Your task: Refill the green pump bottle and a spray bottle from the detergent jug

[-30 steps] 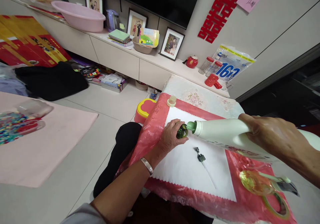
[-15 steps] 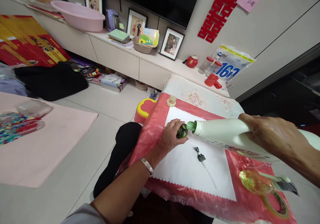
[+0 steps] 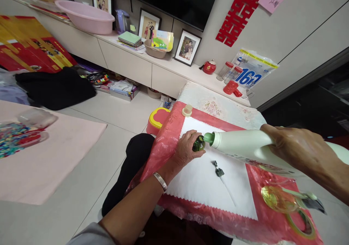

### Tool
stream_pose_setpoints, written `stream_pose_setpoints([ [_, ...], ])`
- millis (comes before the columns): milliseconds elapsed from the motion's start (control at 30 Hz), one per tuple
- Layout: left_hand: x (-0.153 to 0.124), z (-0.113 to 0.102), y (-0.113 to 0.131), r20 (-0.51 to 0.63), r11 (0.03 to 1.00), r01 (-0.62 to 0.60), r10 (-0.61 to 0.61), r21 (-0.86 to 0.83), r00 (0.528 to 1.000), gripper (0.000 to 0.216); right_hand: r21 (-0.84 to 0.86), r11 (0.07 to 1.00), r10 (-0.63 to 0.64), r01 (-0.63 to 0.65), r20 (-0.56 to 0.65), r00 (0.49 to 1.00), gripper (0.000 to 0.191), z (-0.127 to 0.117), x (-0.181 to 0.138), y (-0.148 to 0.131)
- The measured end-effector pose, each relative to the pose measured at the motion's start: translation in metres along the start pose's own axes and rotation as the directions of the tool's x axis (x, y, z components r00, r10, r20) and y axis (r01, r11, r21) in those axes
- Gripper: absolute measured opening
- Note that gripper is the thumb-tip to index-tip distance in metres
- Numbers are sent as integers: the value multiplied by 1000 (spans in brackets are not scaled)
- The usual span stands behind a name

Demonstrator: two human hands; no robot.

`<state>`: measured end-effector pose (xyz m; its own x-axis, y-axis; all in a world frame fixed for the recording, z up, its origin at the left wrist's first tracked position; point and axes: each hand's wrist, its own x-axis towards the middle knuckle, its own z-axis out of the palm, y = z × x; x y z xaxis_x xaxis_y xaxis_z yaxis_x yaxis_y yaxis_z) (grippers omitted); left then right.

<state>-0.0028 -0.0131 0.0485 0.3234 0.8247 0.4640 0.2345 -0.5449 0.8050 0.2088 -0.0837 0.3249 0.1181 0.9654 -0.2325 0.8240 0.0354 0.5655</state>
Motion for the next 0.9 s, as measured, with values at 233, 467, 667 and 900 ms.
stream_pose_setpoints([
  [233, 1, -1, 1, -9, 1000, -20, 20, -3, 1000, 64, -1, 1000, -8, 8, -4, 1000, 9, -2, -1, -2],
  [467, 1, -1, 3, -14, 1000, -12, 12, 4, 1000, 65, -2, 1000, 7, -7, -2, 1000, 9, -2, 0, -2],
  [667, 1, -1, 3, -6, 1000, 6, -6, 1, 1000, 66, -12, 1000, 13, -12, 12, 1000, 8, -2, 1, -4],
  [900, 1, 0, 0, 9, 1000, -1, 1, 9, 1000, 67, 37, 997, 64, -66, 64, 996, 16, -14, -3, -10],
])
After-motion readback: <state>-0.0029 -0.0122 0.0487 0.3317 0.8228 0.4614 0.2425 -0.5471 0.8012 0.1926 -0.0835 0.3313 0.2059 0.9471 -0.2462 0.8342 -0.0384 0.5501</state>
